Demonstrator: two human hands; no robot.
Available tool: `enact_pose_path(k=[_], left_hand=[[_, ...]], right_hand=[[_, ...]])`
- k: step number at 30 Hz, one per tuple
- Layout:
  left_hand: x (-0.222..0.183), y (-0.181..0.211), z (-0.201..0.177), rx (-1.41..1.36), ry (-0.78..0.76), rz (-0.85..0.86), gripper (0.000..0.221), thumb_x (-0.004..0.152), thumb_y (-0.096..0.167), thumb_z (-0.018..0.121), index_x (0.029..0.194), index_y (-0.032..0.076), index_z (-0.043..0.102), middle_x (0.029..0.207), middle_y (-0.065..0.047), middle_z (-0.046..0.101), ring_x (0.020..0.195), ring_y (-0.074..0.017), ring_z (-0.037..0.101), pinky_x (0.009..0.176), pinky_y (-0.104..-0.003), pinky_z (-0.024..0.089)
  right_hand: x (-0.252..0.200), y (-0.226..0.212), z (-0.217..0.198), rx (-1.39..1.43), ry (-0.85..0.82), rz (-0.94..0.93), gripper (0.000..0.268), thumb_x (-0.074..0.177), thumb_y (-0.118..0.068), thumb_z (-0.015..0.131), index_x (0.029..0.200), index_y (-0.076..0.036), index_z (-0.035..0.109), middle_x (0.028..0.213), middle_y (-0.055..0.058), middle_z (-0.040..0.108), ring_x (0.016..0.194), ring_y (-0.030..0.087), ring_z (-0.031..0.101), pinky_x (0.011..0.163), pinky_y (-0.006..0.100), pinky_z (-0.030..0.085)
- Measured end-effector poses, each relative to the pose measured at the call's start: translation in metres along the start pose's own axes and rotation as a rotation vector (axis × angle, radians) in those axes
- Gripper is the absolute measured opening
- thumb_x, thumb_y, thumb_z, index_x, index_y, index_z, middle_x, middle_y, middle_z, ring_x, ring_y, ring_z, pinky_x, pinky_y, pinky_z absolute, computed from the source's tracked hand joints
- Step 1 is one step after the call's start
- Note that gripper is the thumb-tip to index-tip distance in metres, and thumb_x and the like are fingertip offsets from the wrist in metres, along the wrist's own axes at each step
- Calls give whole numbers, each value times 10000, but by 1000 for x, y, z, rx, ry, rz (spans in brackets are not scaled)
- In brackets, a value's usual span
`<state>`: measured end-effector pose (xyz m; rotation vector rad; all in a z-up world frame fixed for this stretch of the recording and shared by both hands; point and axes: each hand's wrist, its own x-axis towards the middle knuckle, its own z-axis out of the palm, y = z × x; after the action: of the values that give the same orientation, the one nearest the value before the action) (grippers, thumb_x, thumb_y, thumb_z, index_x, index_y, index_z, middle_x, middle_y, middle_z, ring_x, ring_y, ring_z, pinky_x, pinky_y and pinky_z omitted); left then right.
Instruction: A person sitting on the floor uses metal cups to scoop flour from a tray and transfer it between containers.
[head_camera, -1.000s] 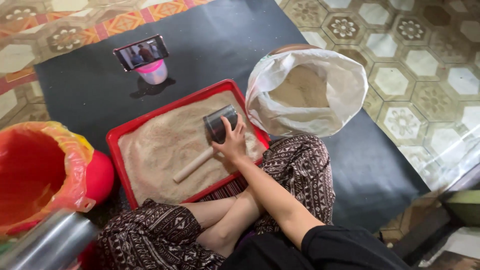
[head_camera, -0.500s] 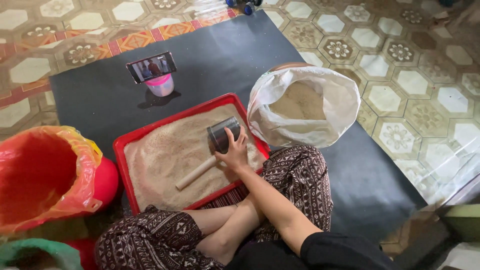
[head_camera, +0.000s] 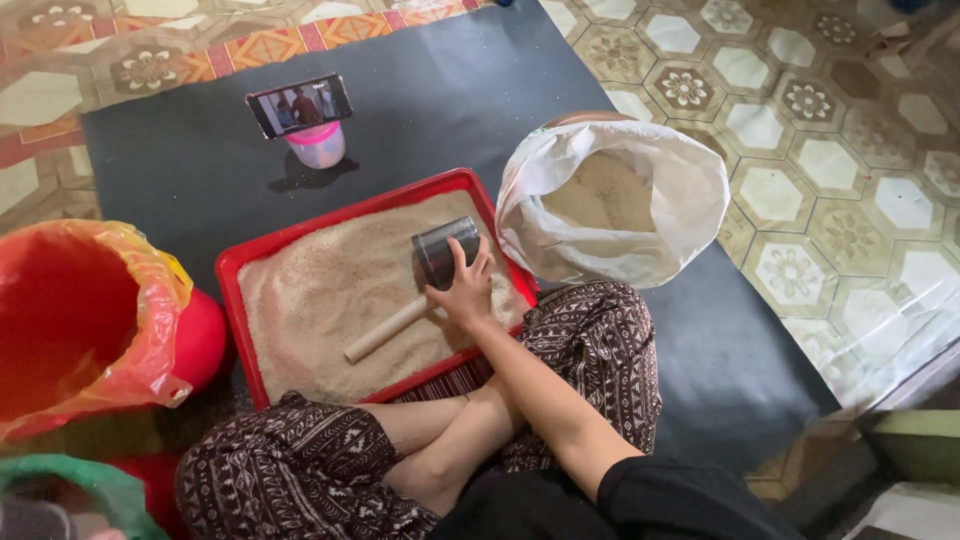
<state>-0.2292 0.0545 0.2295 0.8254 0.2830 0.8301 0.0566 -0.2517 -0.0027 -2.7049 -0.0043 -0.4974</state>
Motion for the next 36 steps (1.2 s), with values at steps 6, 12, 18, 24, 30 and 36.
enact_pose_path(k=[6,12,18,24,30,36], left_hand=[[17,-59,43,-131,89,-63,971,902,494,751,1674,142,279,1222,89,577,814,68,529,776,-87,381],[54,-199,5,1487,-196,419,332,845,-181,620,1128,-47,508,1188,-187,526,932,-277,560,791,-389,509],[46,-280,-29,1036,17,-174,481,1070,503,569,1403,158,605,1224,-202,681,918,-321,757,825,-419,612],[58,-291,-24,1336,-11,-452,611,1048,642,397,1496,233,474,1000,12,793,1064,-181,744,905,-420,578],[47,-296,9,1401,-227,-606,636,1059,655,337,1547,264,455,1485,-66,589,1368,-294,556,1110,-573,419],[44,-294,20,1221,-268,-579,691,1083,579,389,1572,92,419,1566,-178,474,1360,-314,561,1157,-533,397]], right_hand=[[18,5,-10,238,-152,20,1095,585,-390,964,1499,-332,364,1596,238,72,1377,498,236,982,631,455],[42,3,-46,116,-328,-290,1047,511,-405,950,1448,-298,496,1510,271,305,1338,541,379,971,655,491],[55,-4,-78,234,-120,-680,1062,468,-293,1024,1410,-180,547,1502,297,258,1363,538,306,1115,652,339],[49,-10,-61,382,-107,-184,1063,592,-223,1024,1486,-267,451,1573,185,93,1447,458,191,1114,689,387],[43,-2,-33,427,-114,-76,1034,628,-338,1037,1469,-280,439,1550,213,142,1413,503,253,1109,702,345],[22,-23,-27,539,-285,-12,972,567,-290,982,1402,-255,486,1512,248,217,1394,543,325,1162,641,284]])
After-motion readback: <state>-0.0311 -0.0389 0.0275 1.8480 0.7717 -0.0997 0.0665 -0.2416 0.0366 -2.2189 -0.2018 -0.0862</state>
